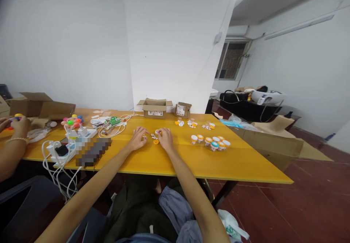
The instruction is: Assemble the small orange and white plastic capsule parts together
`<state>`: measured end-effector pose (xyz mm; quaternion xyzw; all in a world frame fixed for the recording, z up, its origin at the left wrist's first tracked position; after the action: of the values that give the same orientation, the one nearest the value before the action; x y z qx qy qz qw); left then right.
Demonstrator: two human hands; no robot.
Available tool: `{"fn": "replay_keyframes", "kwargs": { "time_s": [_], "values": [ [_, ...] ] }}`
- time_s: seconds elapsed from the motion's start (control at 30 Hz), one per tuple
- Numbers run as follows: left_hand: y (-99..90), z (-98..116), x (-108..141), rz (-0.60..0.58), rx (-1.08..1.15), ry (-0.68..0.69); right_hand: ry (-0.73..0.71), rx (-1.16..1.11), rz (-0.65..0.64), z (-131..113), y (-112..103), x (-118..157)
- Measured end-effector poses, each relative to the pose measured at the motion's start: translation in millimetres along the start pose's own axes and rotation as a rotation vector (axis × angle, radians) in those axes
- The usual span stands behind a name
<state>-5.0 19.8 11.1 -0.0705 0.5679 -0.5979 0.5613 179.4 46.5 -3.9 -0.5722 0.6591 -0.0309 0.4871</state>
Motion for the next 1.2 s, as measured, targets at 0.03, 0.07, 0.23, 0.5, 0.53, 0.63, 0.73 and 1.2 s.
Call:
{"fn": "replay_keyframes", "kwargs": {
  "time_s": [0.03, 0.07, 0.23, 0.5, 0.53, 0.63, 0.73, 1.2],
  "values": [
    [1.2, 1, 1, -0.027, -0.009, 0.021, 0.034, 0.027, -0.019, 5, 1, 0],
    [2.3, 2, 1, -0.048, -0.018, 0.036, 0.06, 0.051, -0.041, 8, 2, 1],
    [3.6, 0, 2, -0.035, -0.061, 0.004, 0.038, 0.081, -0.029, 12, 4, 1],
    [6.1, -6, 4, -0.031, -0.089, -0.005, -0.163, 0.055, -0.09, 0, 8, 3],
    [6.8, -5, 4, -0.036, -0.082, 0.016, -0.165, 0.057, -0.109, -1, 8, 4],
    [9.5, -2, 3, -0.028, -0.045, 0.079, -0.161, 0.046, -0.118, -3, 8, 3],
    [16.3, 1, 0, -0.002, -0.025, 0.097, -0.153, 0.003, -0.052, -1, 4, -1],
    [25.1, 10, -10, 0.033, 0.061, -0.01, -0.037, -0.126, 0.094, 1, -9, -4]
  ]
}}
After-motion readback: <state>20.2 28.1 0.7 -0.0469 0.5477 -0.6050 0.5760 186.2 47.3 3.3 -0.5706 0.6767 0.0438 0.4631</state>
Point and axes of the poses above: each hand's wrist, its own x-axis away from the middle knuckle, its own y-axis out of the palm, z = x × y, the point moved 2 cm from there along -x, towards the middle knuckle, and after that the axes turned 2 degrees about -y, right-handed, at the moved point
